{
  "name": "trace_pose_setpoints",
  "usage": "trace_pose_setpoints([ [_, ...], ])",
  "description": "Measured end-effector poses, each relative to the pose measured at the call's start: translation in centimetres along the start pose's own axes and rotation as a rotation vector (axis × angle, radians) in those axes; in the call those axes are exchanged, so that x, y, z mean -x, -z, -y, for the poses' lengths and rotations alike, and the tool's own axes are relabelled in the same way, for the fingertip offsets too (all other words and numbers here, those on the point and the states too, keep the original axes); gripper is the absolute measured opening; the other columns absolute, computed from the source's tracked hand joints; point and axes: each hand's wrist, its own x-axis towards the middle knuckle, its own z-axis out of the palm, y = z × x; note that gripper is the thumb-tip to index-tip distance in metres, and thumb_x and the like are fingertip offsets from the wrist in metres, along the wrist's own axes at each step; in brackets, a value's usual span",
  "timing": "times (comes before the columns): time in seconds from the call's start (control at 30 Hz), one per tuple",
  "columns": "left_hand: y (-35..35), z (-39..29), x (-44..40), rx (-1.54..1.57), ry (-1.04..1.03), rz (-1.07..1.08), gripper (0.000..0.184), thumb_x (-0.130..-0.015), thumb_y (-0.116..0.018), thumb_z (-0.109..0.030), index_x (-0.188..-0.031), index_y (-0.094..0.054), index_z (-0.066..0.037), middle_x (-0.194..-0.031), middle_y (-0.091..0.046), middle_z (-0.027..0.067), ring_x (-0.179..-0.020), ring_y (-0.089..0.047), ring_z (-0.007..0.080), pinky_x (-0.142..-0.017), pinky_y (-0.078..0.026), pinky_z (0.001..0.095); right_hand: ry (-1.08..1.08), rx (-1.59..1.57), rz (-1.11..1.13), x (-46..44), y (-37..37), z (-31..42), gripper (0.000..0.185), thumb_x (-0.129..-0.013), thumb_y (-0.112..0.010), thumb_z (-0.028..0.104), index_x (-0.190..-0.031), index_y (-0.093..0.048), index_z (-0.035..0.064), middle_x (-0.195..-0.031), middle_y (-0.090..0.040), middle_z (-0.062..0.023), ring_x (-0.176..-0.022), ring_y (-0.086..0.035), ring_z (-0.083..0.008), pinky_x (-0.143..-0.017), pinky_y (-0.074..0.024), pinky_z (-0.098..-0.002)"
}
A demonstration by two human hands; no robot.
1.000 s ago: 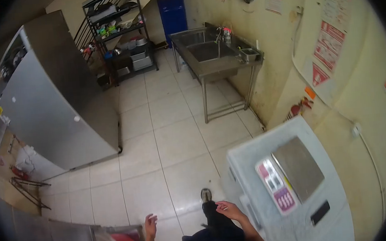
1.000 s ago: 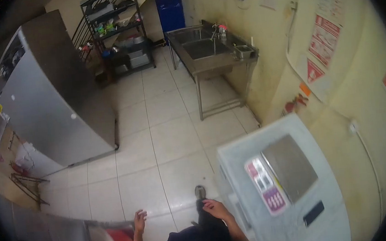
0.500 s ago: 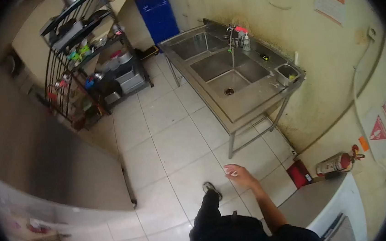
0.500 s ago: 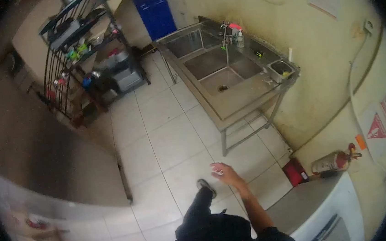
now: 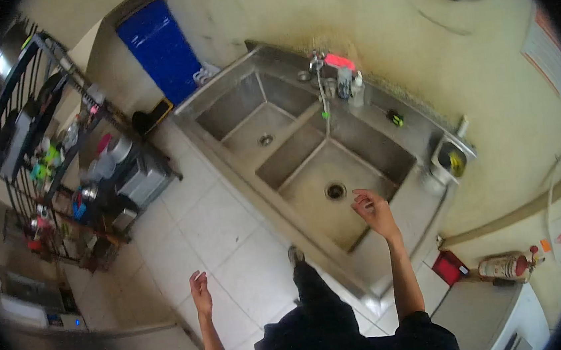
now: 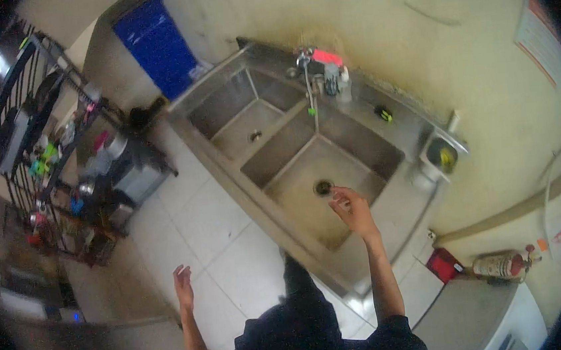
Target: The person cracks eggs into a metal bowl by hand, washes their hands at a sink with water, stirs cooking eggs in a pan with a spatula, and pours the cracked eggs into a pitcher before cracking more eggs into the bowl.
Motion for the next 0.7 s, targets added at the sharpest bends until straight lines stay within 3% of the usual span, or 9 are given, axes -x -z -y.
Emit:
trace_pose_setpoints([
  [0.1,-4.4,-0.2,-10.0,0.138,-0.059,0.168,0.039,-0.102,-0.051,-0.024,-0.137,-0.045,-0.009,-0.124,-0.061,0.0103,-0.116,-0.055,0.0181,-0.098,-0.042,0.0306,0.140,-0.077,-0.079,-15.9,-2.2,-5.8,0.035,-0.089,-0.070,0.025,-0.120,-0.065,0.0083,-0.095,-0.071,-0.0106,-0.087,-0.067,-0.0205,-0.080,-0.0516,-0.0350],
  [0.17,-9.6,-4.6,-13.9,0.042,0.109,0.294,0.037,-0.102,-0.051,-0.025,-0.135,-0.045,-0.009,-0.127,-0.060,0.0093,-0.117,-0.055,0.0189,-0.098,-0.042,0.0334,-0.030,0.016,-0.123,-26.5,-3.2,-6.3,0.041,-0.088,-0.071,0.032,-0.118,-0.064,0.0048,-0.094,-0.071,-0.0108,-0.085,-0.065,-0.0183,-0.076,-0.0507,-0.0339],
  [0.27,-18.4,-8.5,-20.2,0.083,0.160,0.581,0.039,-0.099,-0.051,-0.019,-0.134,-0.045,-0.005,-0.125,-0.059,0.0124,-0.116,-0.057,0.0206,-0.102,-0.042,0.0338,-0.032,-0.259,-0.194,-43.0,-5.7,-14.0,0.049,-0.087,-0.071,0.038,-0.118,-0.062,0.0003,-0.097,-0.070,-0.0133,-0.085,-0.066,-0.0200,-0.075,-0.0506,-0.0347],
  [0.33,-23.4,-6.7,-25.5,0.018,0.074,0.850,0.034,-0.101,-0.049,-0.018,-0.133,-0.048,-0.005,-0.125,-0.059,0.0093,-0.115,-0.056,0.0204,-0.104,-0.041,0.0317,-0.188,-0.024,-0.384,-50.2,-5.0,-12.7,0.057,-0.085,-0.071,0.042,-0.119,-0.060,-0.0019,-0.099,-0.070,-0.0168,-0.090,-0.068,-0.0269,-0.078,-0.0515,-0.0382],
  [0.43,-32.5,-8.7,-31.0,0.003,-0.007,1.138,0.031,-0.102,-0.047,-0.018,-0.130,-0.053,-0.004,-0.127,-0.058,0.0094,-0.116,-0.056,0.0213,-0.105,-0.041,0.0321,-0.268,0.090,-0.557,-60.1,-6.3,-20.8,0.061,-0.084,-0.070,0.048,-0.120,-0.060,-0.0008,-0.088,-0.071,-0.0154,-0.081,-0.070,-0.0262,-0.073,-0.0539,-0.0372],
  [0.5,-38.8,-7.3,-33.8,-0.052,0.063,1.342,0.035,-0.102,-0.048,-0.025,-0.130,-0.053,-0.006,-0.127,-0.058,0.0091,-0.119,-0.055,0.0223,-0.106,-0.041,0.0348,-0.270,0.281,-0.429,-62.3,-5.5,-21.3,0.056,-0.084,-0.070,0.046,-0.115,-0.061,0.0003,-0.085,-0.071,-0.0175,-0.079,-0.070,-0.0303,-0.072,-0.0541,-0.0401],
  [0.53,-42.3,-6.7,-35.1,-0.036,0.243,1.426,0.039,-0.100,-0.050,-0.029,-0.132,-0.051,-0.006,-0.128,-0.058,0.0095,-0.121,-0.054,0.0227,-0.106,-0.040,0.0365,-0.251,0.452,-0.269,-62.9,-5.1,-21.0,0.051,-0.085,-0.069,0.044,-0.111,-0.063,0.0014,-0.083,-0.070,-0.0196,-0.078,-0.069,-0.0344,-0.071,-0.0542,-0.0430],
  [0.57,-44.0,-6.1,-35.0,-0.030,0.472,1.507,0.044,-0.099,-0.053,-0.034,-0.133,-0.049,-0.006,-0.128,-0.058,0.0099,-0.123,-0.053,0.0232,-0.107,-0.039,0.0381,-0.272,0.485,-0.330,-62.3,-5.6,-20.5,0.045,-0.084,-0.069,0.041,-0.107,-0.063,0.0020,-0.083,-0.069,-0.0212,-0.080,-0.068,-0.0376,-0.071,-0.0539,-0.0447],
  [0.7,-53.5,-4.5,-36.5,0.325,0.834,1.454,0.049,-0.097,-0.052,-0.036,-0.137,-0.045,-0.009,-0.127,-0.059,0.0084,-0.118,-0.057,0.0218,-0.105,-0.041,0.0417,-0.485,0.629,-0.415,-61.7,-6.6,-21.4,0.030,-0.086,-0.067,0.028,-0.103,-0.063,0.0026,-0.085,-0.068,-0.0228,-0.084,-0.066,-0.0424,-0.072,-0.0526,-0.0485],
])
